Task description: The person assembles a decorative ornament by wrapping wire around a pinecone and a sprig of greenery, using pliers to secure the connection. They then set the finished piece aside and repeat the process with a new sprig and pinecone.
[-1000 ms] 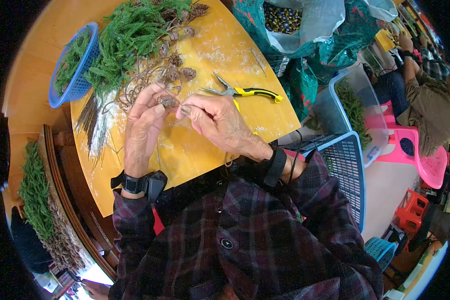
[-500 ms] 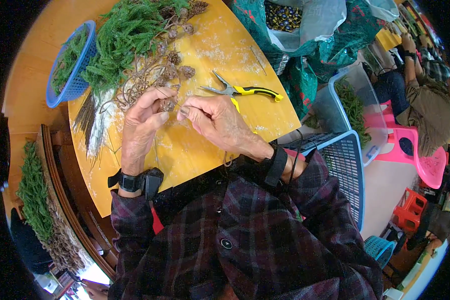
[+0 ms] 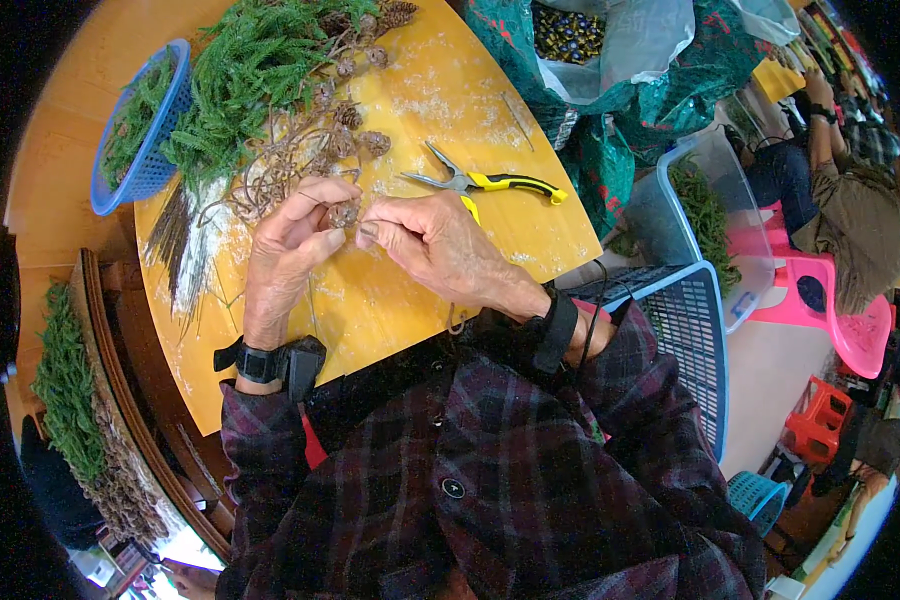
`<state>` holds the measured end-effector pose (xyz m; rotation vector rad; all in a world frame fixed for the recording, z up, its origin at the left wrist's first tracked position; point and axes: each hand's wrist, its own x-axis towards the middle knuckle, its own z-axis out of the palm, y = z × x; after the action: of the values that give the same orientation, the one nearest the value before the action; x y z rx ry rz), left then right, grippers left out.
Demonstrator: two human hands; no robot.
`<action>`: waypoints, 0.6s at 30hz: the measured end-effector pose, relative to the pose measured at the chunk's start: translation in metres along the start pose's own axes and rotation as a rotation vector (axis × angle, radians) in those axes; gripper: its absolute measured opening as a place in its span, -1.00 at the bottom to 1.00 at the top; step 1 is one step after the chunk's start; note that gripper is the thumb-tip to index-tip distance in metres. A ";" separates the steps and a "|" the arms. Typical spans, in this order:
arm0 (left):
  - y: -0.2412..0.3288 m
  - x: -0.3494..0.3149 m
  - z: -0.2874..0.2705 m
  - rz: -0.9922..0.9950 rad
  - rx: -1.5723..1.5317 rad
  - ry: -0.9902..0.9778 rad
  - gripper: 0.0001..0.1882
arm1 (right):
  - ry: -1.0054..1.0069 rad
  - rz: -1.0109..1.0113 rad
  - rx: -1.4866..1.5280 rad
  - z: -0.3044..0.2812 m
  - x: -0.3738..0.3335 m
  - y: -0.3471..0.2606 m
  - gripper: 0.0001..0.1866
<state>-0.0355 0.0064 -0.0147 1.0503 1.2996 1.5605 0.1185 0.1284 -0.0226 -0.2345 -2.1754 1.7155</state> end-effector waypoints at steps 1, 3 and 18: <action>0.000 0.000 -0.001 0.011 0.002 0.001 -0.63 | -0.008 -0.004 -0.010 0.000 0.000 0.000 -0.80; 0.000 0.000 0.000 0.022 0.002 0.000 -0.64 | -0.015 -0.007 -0.021 0.000 0.000 0.001 -0.81; -0.018 -0.003 0.006 -0.082 0.023 0.185 -0.70 | 0.051 -0.017 -0.064 -0.001 0.002 -0.001 -0.79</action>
<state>-0.0271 0.0077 -0.0318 0.8709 1.4697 1.6143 0.1176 0.1297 -0.0206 -0.2725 -2.1909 1.6154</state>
